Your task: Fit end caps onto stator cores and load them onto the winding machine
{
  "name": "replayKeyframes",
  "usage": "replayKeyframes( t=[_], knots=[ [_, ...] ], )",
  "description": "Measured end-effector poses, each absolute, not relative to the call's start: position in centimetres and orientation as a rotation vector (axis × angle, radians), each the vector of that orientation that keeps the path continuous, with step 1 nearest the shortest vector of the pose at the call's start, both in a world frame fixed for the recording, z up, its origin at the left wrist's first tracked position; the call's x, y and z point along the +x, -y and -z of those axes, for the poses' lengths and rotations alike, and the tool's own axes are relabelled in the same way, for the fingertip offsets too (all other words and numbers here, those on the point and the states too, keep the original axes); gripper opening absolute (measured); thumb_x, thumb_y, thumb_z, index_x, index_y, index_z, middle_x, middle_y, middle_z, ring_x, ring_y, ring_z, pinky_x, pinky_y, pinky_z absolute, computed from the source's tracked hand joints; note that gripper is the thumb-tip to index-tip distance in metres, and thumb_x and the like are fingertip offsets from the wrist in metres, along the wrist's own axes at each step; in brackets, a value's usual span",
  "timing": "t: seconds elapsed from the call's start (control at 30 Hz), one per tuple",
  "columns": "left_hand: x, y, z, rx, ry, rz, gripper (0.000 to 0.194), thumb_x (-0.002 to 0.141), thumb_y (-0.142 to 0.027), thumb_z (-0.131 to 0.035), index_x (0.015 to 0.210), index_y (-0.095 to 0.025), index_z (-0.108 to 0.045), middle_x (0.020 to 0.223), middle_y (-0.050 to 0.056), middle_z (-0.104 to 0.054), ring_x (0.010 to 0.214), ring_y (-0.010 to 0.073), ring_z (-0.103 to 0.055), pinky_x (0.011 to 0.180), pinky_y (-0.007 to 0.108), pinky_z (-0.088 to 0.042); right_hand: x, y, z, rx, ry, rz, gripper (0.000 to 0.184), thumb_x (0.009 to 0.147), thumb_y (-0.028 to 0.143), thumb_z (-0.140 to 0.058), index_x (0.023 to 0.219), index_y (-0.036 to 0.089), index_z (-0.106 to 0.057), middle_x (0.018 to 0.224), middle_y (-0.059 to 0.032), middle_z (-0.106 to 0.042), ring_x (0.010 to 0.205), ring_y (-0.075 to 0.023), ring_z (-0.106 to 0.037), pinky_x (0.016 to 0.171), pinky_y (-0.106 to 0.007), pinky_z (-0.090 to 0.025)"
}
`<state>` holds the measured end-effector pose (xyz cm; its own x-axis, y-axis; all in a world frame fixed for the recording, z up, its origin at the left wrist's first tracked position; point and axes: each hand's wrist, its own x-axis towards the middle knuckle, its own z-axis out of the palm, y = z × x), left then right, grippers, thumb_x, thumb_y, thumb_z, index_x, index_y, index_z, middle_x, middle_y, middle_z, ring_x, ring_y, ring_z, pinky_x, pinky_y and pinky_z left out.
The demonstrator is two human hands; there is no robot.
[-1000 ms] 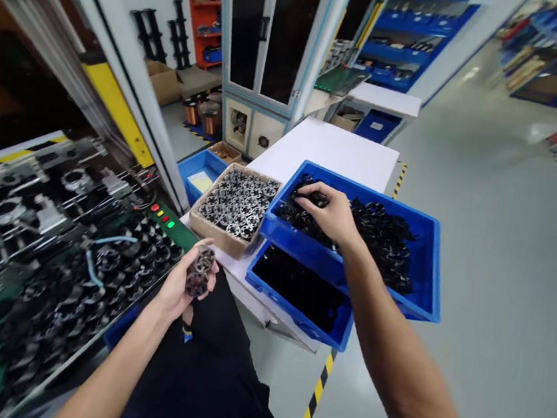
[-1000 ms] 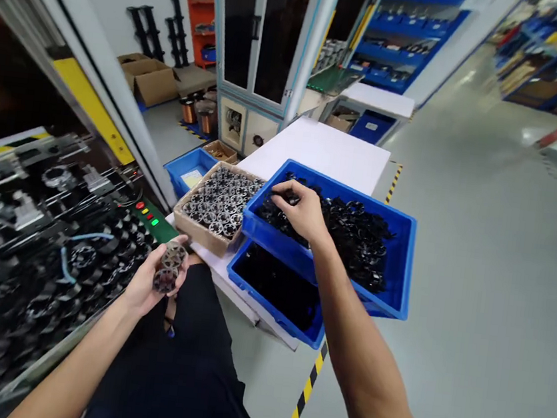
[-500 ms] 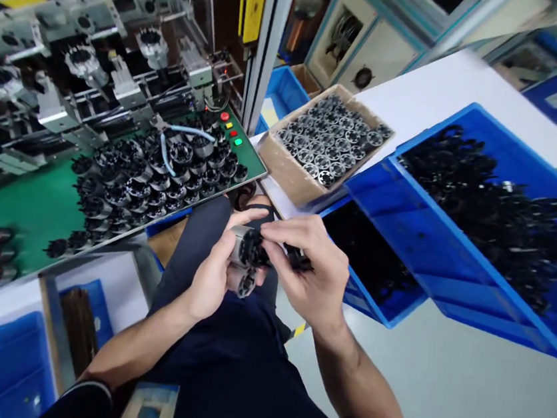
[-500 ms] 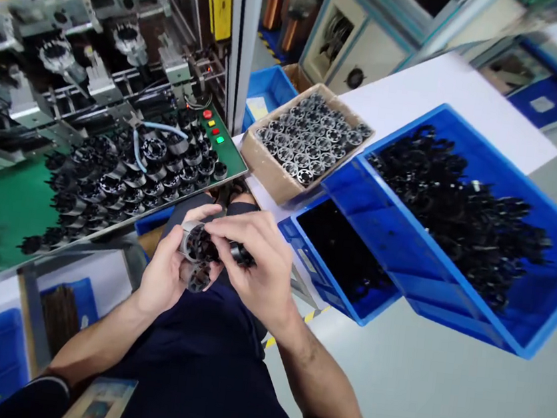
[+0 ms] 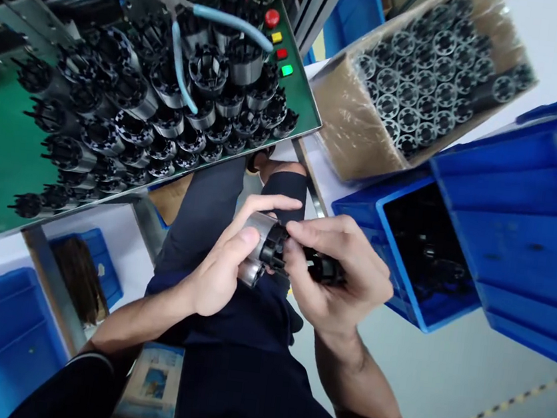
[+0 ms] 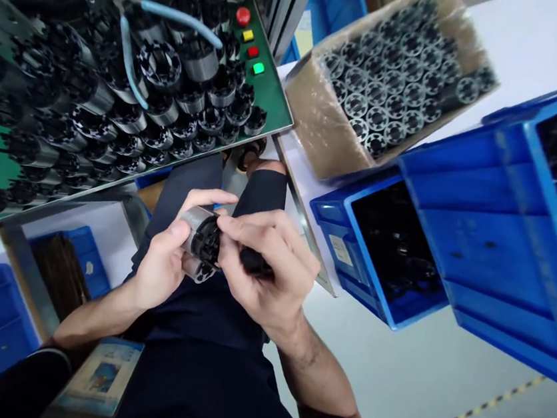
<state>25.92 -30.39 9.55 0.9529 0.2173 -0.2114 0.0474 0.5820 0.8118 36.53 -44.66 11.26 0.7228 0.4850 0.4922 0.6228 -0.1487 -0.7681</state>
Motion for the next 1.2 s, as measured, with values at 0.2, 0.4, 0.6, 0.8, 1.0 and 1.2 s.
replayKeyframes(
  t=[0.2, 0.4, 0.6, 0.8, 1.0, 1.2],
  knots=[
    [25.3, 29.8, -8.5, 0.992, -0.252, -0.154, 0.051, 0.129, -0.061, -0.052, 0.166, -0.035, -0.076, 0.129, 0.008, -0.074, 0.093, 0.0208, -0.070, 0.086, 0.033, -0.065, 36.1, 43.8, -10.4, -1.793, 0.901, 0.192, 0.036, 0.101, 0.003, -0.086, 0.124, 0.030, -0.089, 0.105, -0.0030, -0.090, 0.087, -0.0210, -0.086, 0.071, -0.035, -0.071],
    [24.6, 29.0, -8.1, 1.145, -0.239, -0.195, 0.054, 0.131, -0.059, -0.046, 0.170, -0.033, -0.073, 0.122, 0.008, -0.073, 0.084, 0.0200, -0.061, 0.084, 0.035, -0.059, 35.4, 43.4, -10.0, -1.813, 0.925, 0.181, 0.041, 0.100, 0.002, -0.085, 0.130, 0.029, -0.088, 0.106, -0.0040, -0.089, 0.087, -0.0215, -0.084, 0.072, -0.035, -0.070],
    [25.2, 28.9, -7.7, 1.129, -0.181, -0.155, 0.047, 0.126, -0.060, -0.065, 0.156, -0.025, -0.073, 0.116, 0.008, -0.077, 0.086, 0.0195, -0.065, 0.082, 0.034, -0.056, 36.0, 44.1, -10.5, -1.796, 0.900, -0.044, 0.029, 0.105, 0.009, -0.087, 0.127, 0.028, -0.087, 0.097, -0.0009, -0.086, 0.081, -0.0186, -0.079, 0.073, -0.034, -0.067],
    [27.4, 29.2, -8.1, 0.681, -0.382, -0.206, 0.047, 0.108, -0.067, -0.080, 0.113, -0.023, -0.065, 0.076, -0.004, -0.059, 0.056, 0.0117, -0.046, 0.056, 0.026, -0.038, 37.2, 46.1, -10.9, -1.716, 0.657, -0.228, 0.055, 0.126, 0.064, -0.057, 0.093, 0.025, -0.079, 0.076, -0.0060, -0.068, 0.065, -0.0224, -0.063, 0.055, -0.040, -0.046],
    [28.5, 28.8, -9.6, 0.639, -0.549, -0.377, 0.044, 0.109, -0.066, -0.083, 0.117, -0.026, -0.069, 0.094, 0.001, -0.069, 0.070, 0.0166, -0.065, 0.066, 0.031, -0.057, 35.2, 46.2, -10.3, -1.769, 0.877, -0.409, 0.042, 0.124, 0.038, -0.062, 0.165, 0.033, -0.072, 0.145, -0.0134, -0.079, 0.127, -0.0311, -0.080, 0.098, -0.050, -0.075],
    [28.9, 29.0, -10.4, 0.639, -0.703, -0.442, 0.053, 0.112, -0.077, -0.080, 0.114, -0.024, -0.077, 0.103, 0.006, -0.071, 0.086, 0.0211, -0.070, 0.081, 0.037, -0.066, 34.2, 44.8, -10.1, -1.743, 0.881, -0.306, 0.065, 0.102, 0.021, -0.100, 0.161, 0.034, -0.077, 0.146, -0.0117, -0.080, 0.131, -0.0298, -0.082, 0.094, -0.040, -0.077]
  ],
)
